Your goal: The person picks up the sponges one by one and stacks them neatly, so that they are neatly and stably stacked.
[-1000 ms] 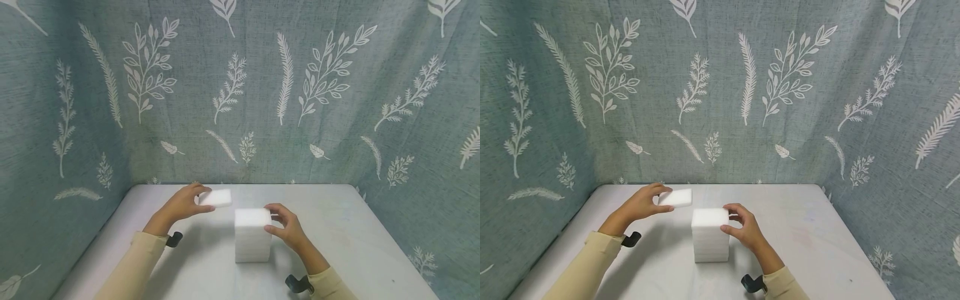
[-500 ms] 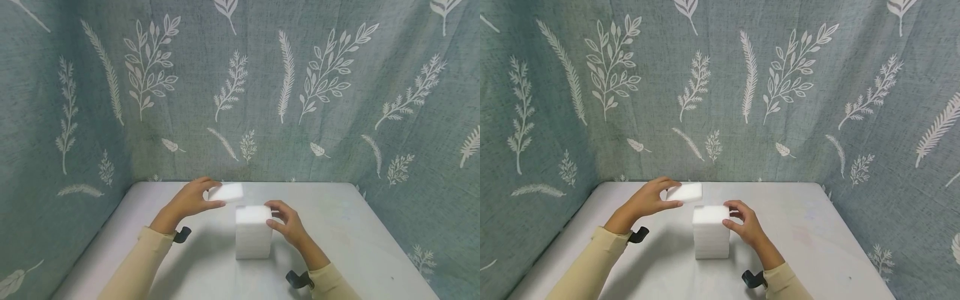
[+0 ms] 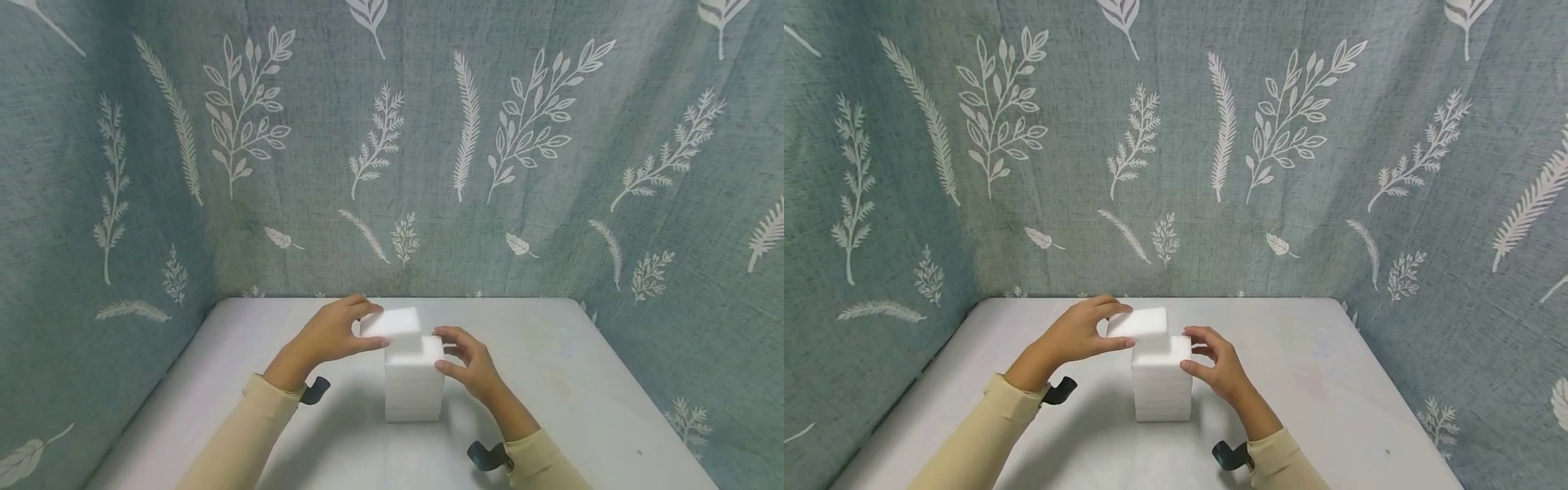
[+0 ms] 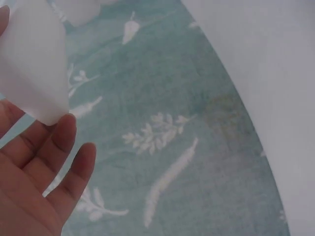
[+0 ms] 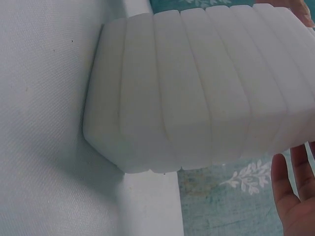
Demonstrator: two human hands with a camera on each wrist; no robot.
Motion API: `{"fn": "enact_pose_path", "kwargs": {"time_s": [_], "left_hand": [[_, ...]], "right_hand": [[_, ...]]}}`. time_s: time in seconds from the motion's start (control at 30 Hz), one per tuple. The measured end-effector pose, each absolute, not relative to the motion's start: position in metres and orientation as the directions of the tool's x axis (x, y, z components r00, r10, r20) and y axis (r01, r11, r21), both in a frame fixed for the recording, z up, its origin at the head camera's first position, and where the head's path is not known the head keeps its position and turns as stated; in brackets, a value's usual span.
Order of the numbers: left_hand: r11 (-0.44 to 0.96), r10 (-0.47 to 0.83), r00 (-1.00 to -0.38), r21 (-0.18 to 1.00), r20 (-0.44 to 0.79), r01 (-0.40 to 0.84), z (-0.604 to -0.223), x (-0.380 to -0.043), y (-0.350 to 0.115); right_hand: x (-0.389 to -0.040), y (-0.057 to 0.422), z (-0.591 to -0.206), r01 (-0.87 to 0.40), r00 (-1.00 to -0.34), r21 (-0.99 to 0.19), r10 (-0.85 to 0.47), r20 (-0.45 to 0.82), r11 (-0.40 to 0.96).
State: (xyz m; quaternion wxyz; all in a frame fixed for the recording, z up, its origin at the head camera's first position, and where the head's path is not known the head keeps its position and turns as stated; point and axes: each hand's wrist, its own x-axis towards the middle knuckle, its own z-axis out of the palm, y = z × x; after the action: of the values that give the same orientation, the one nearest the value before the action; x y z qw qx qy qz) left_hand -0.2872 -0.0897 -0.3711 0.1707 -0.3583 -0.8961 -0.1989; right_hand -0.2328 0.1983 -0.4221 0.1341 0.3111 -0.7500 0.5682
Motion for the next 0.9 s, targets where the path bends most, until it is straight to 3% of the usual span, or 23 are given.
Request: {"fn": "enact_pose_path", "kwargs": {"time_s": [0.33, 0.9], "left_hand": [[0.613, 0.609, -0.628, 0.215, 0.486, 0.760, -0.378, -0.281, -0.071], [0.608, 0.619, -0.623, 0.210, 0.478, 0.766, -0.377, -0.275, -0.057]], "right_hand": [[-0.231, 0.199, -0.423, -0.612, -0.778, -0.775, -0.300, 0.552, 0.160], [-0.232, 0.199, -0.418, -0.610, -0.781, -0.775, -0.291, 0.553, 0.164]]}}
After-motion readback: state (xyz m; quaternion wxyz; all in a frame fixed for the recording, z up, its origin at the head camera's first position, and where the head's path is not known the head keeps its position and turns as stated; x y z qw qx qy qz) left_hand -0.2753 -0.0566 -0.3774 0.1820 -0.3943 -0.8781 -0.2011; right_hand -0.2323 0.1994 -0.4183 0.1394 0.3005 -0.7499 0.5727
